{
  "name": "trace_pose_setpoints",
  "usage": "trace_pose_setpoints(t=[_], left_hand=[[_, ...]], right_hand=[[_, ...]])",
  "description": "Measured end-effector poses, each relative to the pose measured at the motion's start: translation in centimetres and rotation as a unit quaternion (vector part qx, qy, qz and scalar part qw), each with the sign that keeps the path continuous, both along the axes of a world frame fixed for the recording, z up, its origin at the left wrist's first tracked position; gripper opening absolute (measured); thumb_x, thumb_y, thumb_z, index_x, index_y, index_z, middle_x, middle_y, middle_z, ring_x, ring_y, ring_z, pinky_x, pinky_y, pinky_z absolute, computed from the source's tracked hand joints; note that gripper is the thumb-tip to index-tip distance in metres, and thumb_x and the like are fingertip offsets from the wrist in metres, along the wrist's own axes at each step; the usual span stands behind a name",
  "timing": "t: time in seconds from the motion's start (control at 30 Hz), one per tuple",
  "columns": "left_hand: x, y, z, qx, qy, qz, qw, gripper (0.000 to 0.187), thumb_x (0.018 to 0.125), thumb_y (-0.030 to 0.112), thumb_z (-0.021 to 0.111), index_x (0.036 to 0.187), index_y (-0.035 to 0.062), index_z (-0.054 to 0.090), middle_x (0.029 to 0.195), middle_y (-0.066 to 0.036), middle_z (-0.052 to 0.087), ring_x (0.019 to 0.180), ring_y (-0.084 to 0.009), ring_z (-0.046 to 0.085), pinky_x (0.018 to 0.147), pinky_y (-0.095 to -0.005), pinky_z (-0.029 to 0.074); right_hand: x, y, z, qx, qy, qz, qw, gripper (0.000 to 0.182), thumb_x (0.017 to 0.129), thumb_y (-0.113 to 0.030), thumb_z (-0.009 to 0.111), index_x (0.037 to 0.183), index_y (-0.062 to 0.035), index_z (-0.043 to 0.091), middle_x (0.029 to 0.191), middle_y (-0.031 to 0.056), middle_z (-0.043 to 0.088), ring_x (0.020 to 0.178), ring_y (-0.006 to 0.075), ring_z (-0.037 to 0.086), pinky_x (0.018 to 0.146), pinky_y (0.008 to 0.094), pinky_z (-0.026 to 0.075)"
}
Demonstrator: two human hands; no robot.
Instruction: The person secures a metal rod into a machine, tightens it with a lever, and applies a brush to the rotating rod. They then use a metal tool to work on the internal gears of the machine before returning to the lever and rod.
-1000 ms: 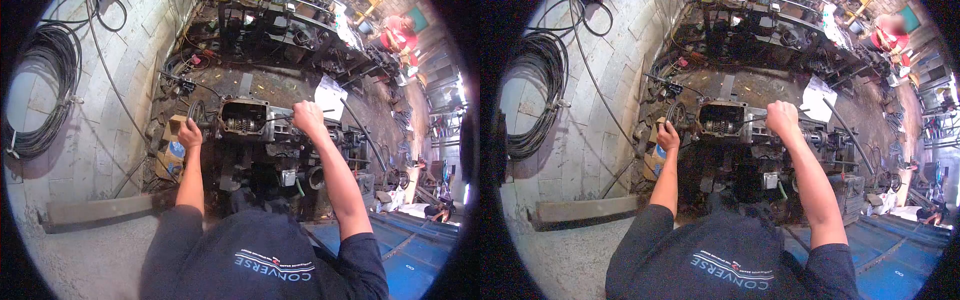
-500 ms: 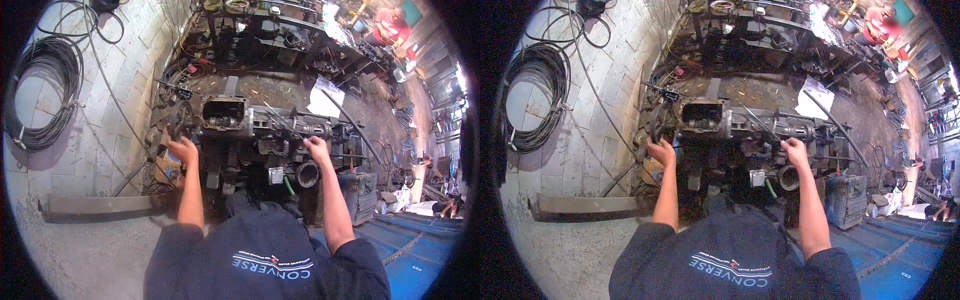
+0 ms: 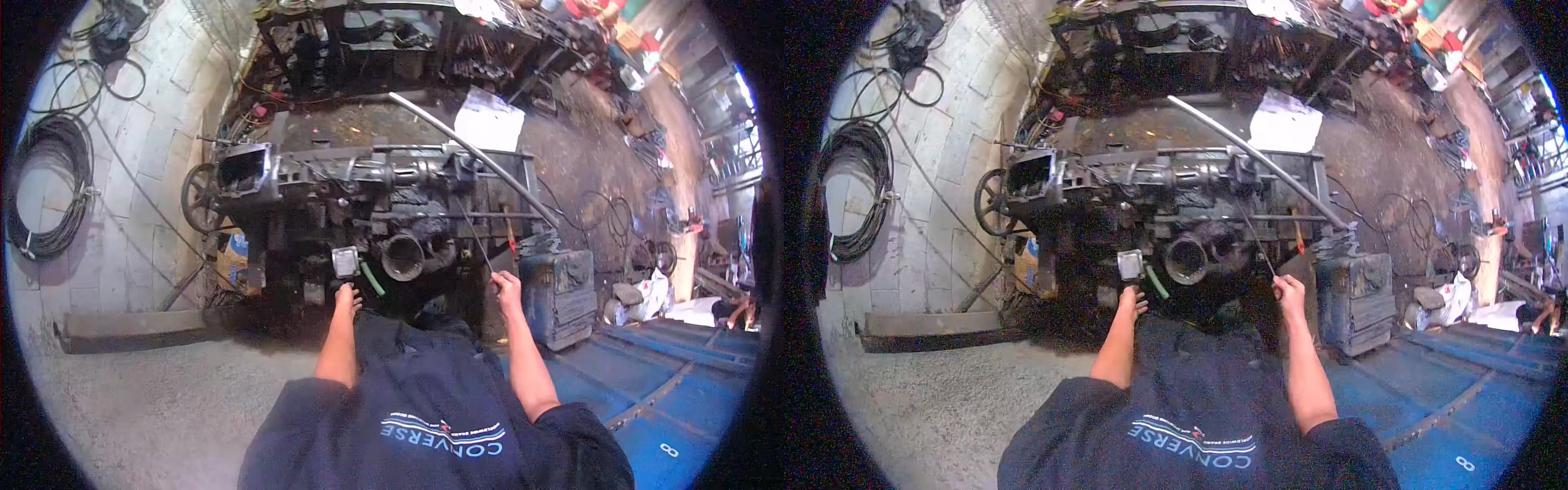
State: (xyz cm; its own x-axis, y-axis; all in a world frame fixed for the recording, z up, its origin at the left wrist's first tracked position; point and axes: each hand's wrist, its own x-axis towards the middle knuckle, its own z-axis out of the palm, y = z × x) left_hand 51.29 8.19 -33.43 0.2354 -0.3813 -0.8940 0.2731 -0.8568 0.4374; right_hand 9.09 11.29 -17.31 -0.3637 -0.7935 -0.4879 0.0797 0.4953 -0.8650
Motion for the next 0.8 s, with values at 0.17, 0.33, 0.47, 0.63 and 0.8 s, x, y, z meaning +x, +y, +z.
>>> trace_pose_setpoints(t=[0.17,0.33,0.47,0.63,0.8], left_hand=[[-7.2,-1.5,3.3,-0.05,0.126,0.021,0.991,0.049,0.095,0.042,0.045,0.135,0.0126,0.044,0.122,-0.013,0.056,0.108,-0.0364,0.058,0.095,-0.0574,0.041],[-9.8,-4.5,5.3,-0.069,0.048,0.12,0.989,0.032,0.097,0.034,0.048,0.118,0.0091,0.05,0.09,-0.007,0.055,0.077,-0.0237,0.06,0.075,-0.0475,0.052],[-9.9,-5.3,10.5,-0.12,0.033,0.076,0.989,0.022,0.097,0.024,0.052,0.106,0.0033,0.052,0.085,-0.006,0.06,0.068,-0.0216,0.061,0.062,-0.0394,0.054],[-9.6,-3.3,10.8,-0.138,-0.098,-0.068,0.983,0.029,0.099,0.014,0.047,0.127,0.0062,0.05,0.094,-0.007,0.066,0.068,-0.0162,0.066,0.054,-0.0299,0.05],[-9.9,-3.2,13.0,-0.134,-0.078,0.024,0.988,0.029,0.097,0.02,0.053,0.121,0.0045,0.056,0.091,-0.006,0.067,0.07,-0.0162,0.066,0.053,-0.0277,0.049]], right_hand=[[-10.0,7.2,-4.0,0.072,0.041,-0.081,0.993,0.022,0.085,-0.018,0.065,0.068,-0.0054,0.062,0.057,0.0012,0.054,0.047,0.0109,0.047,0.045,0.0277,0.035],[-15.5,6.0,-9.6,0.081,0.073,-0.148,0.983,0.02,0.083,-0.02,0.065,0.07,-0.0053,0.064,0.061,0.0017,0.058,0.046,0.0123,0.049,0.044,0.0287,0.036],[-17.6,1.0,-15.2,0.017,-0.015,-0.165,0.986,0.011,0.082,-0.015,0.061,0.079,-0.0052,0.065,0.062,0.0021,0.056,0.045,0.0124,0.048,0.043,0.0287,0.037],[-17.7,-7.0,-18.6,0.09,0.207,-0.037,0.973,0.022,0.077,-0.01,0.057,0.096,-0.0071,0.069,0.072,0.0112,0.066,0.056,0.0221,0.063,0.051,0.0348,0.051],[-14.6,-10.1,-13.4,0.179,0.384,0.0,0.906,0.022,0.077,-0.017,0.062,0.093,-0.0077,0.074,0.096,0.019,0.071,0.092,0.0345,0.069,0.084,0.0424,0.053]])
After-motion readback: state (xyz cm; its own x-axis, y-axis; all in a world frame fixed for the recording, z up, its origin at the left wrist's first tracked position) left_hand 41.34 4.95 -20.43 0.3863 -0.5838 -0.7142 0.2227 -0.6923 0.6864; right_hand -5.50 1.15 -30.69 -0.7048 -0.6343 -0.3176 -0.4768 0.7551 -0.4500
